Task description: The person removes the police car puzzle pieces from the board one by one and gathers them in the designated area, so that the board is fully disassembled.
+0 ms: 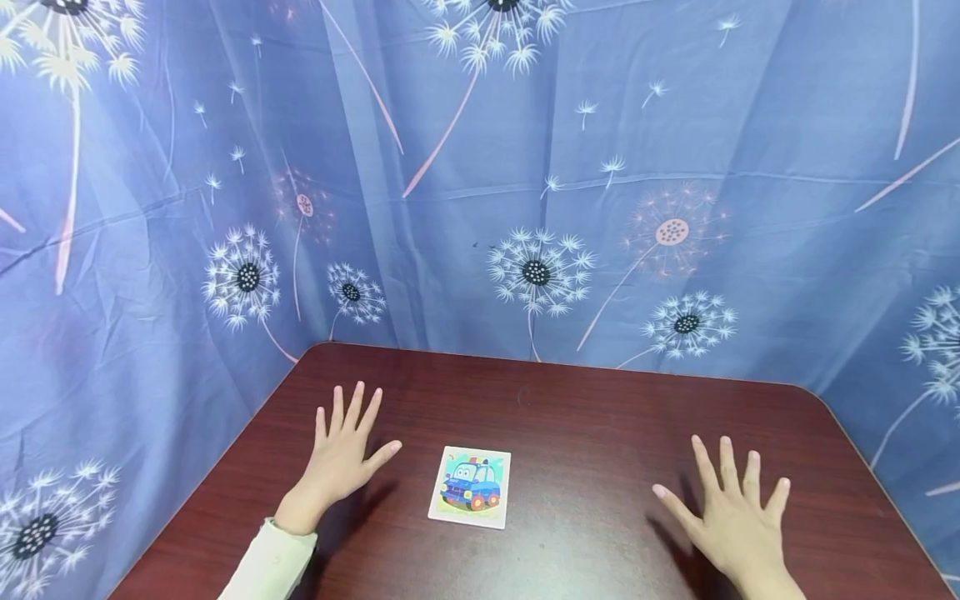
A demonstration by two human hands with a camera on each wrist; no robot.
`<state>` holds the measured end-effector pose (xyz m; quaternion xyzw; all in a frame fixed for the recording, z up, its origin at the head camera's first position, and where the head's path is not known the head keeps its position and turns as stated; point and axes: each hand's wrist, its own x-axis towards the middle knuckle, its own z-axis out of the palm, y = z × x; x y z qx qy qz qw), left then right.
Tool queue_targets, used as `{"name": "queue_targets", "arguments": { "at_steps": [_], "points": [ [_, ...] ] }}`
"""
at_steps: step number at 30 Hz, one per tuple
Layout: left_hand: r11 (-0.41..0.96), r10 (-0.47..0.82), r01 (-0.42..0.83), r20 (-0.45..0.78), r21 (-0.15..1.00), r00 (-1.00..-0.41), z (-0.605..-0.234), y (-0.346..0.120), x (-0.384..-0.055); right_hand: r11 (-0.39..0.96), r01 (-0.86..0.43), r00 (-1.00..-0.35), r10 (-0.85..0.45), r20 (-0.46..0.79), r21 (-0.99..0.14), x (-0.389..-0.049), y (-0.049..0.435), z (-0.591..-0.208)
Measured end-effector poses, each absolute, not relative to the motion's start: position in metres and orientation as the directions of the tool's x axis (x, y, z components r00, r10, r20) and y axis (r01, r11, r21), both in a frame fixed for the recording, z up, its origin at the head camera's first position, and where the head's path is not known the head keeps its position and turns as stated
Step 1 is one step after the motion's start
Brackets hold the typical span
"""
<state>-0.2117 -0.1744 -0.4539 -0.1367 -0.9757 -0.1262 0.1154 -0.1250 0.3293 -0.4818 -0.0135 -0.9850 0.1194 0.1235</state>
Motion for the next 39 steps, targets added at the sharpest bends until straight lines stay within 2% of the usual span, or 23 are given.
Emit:
{"name": "queue_targets", "arguments": {
  "at_steps": [12,26,39],
  "points": [
    [0.932,0.249,0.304,0.26,0.197,-0.933,-0.45,-0.168,-0.21,0.971,-0.039,-0.959,0.03,0.28,-0.238,-0.129,0.317,-0.475],
    [0.909,0.286,0.364,0.33,0.203,-0.9,-0.447,-0.156,-0.205,0.964,-0.132,-0.921,-0.033,0.388,-0.233,-0.136,0.29,-0.457],
    [0.898,0.35,0.421,0.372,0.128,-0.86,-0.446,-0.139,-0.196,0.93,-0.252,-0.885,-0.111,0.452,-0.266,-0.151,0.255,-0.445]
  ]
}}
